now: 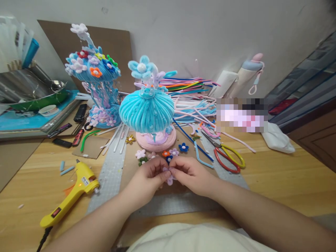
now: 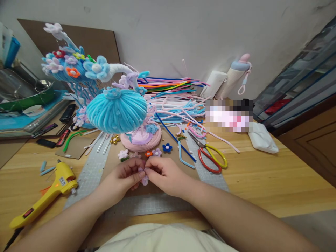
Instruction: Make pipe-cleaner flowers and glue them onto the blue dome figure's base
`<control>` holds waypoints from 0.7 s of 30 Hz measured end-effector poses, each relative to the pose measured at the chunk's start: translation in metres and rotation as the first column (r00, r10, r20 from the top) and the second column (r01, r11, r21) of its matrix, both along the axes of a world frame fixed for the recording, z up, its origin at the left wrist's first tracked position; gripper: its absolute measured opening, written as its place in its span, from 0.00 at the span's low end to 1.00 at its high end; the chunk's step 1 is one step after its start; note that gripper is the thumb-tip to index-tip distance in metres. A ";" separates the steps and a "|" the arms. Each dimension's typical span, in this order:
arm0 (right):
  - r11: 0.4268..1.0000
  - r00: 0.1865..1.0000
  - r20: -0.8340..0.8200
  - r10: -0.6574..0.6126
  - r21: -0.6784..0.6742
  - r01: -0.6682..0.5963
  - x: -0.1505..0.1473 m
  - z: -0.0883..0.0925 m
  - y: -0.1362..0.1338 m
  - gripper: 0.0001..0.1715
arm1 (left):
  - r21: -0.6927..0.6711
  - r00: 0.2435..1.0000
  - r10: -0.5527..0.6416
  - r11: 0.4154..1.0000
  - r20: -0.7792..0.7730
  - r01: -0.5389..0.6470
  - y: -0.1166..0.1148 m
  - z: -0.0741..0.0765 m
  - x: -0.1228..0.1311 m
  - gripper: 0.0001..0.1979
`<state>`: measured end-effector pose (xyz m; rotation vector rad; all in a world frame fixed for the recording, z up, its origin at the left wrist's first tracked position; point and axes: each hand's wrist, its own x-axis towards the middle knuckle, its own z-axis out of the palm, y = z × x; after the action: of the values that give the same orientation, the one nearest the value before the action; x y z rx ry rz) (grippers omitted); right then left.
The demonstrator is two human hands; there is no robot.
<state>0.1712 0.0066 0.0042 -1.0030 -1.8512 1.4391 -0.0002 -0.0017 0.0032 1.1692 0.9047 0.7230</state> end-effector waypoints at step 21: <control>0.994 0.996 -0.010 -0.092 0.055 0.092 -0.002 -0.004 -0.001 0.10 | -0.125 0.994 0.105 0.986 -0.024 -0.107 0.002 -0.002 0.001 0.16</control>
<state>0.1690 0.0053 0.0003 -1.0406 -1.8059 1.3285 0.0009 0.0002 0.0012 1.0232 1.0187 0.7315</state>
